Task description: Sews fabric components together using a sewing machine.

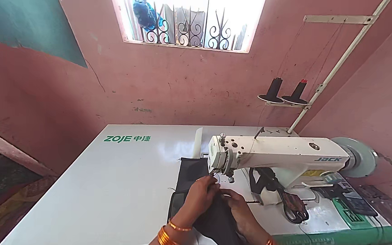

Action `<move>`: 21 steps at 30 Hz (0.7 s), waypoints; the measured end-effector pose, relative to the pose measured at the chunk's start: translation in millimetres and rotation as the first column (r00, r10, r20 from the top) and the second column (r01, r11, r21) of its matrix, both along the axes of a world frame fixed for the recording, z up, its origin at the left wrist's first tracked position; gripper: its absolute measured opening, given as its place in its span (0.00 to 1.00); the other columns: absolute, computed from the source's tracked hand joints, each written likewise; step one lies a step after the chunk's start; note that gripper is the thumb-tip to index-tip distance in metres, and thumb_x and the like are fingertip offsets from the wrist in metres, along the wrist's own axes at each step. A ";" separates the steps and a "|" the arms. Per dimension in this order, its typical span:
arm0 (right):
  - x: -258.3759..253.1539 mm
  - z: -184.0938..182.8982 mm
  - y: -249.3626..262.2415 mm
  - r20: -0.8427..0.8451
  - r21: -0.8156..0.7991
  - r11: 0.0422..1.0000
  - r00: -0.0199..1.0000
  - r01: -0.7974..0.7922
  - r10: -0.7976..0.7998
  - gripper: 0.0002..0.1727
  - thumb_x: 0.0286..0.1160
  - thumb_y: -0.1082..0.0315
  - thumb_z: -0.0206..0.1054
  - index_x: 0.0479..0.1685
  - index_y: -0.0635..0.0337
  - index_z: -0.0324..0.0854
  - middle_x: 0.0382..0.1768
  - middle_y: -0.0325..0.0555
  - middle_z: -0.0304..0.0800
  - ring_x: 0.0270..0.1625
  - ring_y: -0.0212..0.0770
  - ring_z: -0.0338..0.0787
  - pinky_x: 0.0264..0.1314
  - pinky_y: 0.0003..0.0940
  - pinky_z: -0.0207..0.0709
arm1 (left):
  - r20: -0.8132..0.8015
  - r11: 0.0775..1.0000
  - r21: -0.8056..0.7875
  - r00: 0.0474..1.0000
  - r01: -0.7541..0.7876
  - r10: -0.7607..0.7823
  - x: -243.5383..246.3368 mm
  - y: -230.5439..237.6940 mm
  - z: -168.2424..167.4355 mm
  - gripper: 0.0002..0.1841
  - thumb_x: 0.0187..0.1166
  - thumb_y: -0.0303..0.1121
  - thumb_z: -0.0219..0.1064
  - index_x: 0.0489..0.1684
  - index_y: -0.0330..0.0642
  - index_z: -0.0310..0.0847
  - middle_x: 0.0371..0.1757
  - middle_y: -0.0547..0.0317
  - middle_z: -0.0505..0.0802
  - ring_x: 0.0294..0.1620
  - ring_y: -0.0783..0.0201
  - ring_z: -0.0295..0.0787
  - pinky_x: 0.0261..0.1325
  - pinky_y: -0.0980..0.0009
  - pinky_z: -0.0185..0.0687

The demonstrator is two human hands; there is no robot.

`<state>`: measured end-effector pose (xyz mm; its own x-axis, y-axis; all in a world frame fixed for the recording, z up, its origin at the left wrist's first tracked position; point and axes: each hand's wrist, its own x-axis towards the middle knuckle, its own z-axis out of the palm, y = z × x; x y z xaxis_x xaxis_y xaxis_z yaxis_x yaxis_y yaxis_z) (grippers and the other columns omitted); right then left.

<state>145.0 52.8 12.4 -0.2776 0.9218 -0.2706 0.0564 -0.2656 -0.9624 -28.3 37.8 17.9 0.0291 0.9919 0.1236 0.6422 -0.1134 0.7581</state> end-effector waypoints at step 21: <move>20.9 -28.3 -58.3 0.299 0.607 0.792 0.943 -0.069 -0.147 0.18 0.73 0.70 0.68 0.60 0.70 0.88 0.30 0.48 0.96 0.28 0.32 0.93 0.37 0.30 0.86 | -0.171 0.970 0.220 0.974 -0.107 0.146 16.9 -39.7 -15.0 0.13 0.72 0.23 0.64 0.46 0.38 0.96 0.55 0.45 0.95 0.64 0.46 0.89 0.68 0.53 0.83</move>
<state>165.9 -5.5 -15.9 -0.2373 0.9310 0.2773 0.3854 0.3523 -0.8528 -11.4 -2.0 2.9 -0.0534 0.9418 0.3319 0.7879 -0.1645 0.5934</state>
